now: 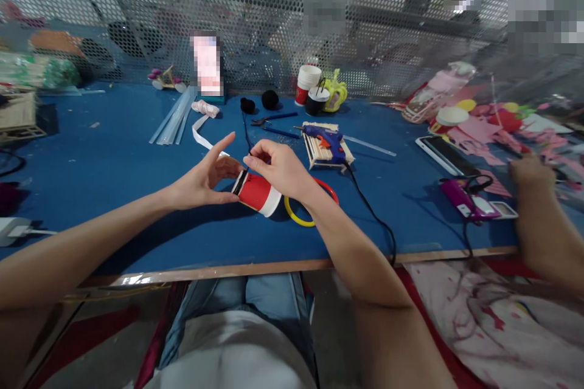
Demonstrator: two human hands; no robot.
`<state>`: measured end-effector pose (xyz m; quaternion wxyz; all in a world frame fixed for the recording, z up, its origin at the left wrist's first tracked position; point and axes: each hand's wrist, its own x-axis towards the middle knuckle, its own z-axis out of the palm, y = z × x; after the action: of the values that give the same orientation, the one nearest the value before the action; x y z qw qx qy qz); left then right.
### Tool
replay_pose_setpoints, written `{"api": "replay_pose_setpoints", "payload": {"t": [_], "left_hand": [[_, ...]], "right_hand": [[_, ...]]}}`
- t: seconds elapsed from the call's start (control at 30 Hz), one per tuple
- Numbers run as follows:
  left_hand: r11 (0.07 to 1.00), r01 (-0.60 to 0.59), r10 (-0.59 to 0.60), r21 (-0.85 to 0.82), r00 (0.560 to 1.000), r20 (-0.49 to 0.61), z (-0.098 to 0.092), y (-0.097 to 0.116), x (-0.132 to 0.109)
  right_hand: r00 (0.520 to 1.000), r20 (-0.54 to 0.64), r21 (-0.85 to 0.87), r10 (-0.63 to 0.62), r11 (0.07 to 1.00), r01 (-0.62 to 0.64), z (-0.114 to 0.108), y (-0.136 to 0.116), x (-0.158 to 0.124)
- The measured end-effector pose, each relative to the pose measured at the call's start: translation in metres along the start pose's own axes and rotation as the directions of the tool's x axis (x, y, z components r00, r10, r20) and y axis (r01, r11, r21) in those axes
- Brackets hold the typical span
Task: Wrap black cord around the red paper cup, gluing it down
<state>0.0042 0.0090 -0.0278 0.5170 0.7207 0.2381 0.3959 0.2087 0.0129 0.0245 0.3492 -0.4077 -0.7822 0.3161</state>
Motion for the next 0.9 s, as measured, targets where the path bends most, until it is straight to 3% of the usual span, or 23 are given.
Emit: {"api": "replay_pose_setpoints", "payload": {"t": [0.9], "left_hand": [[0.998,-0.049,0.047,0.043,0.998,0.038,-0.0008,0.0026,0.0006]], "right_hand": [[0.996,0.055,-0.141,0.071,0.988,-0.063,0.0051,0.0038,-0.0008]]}}
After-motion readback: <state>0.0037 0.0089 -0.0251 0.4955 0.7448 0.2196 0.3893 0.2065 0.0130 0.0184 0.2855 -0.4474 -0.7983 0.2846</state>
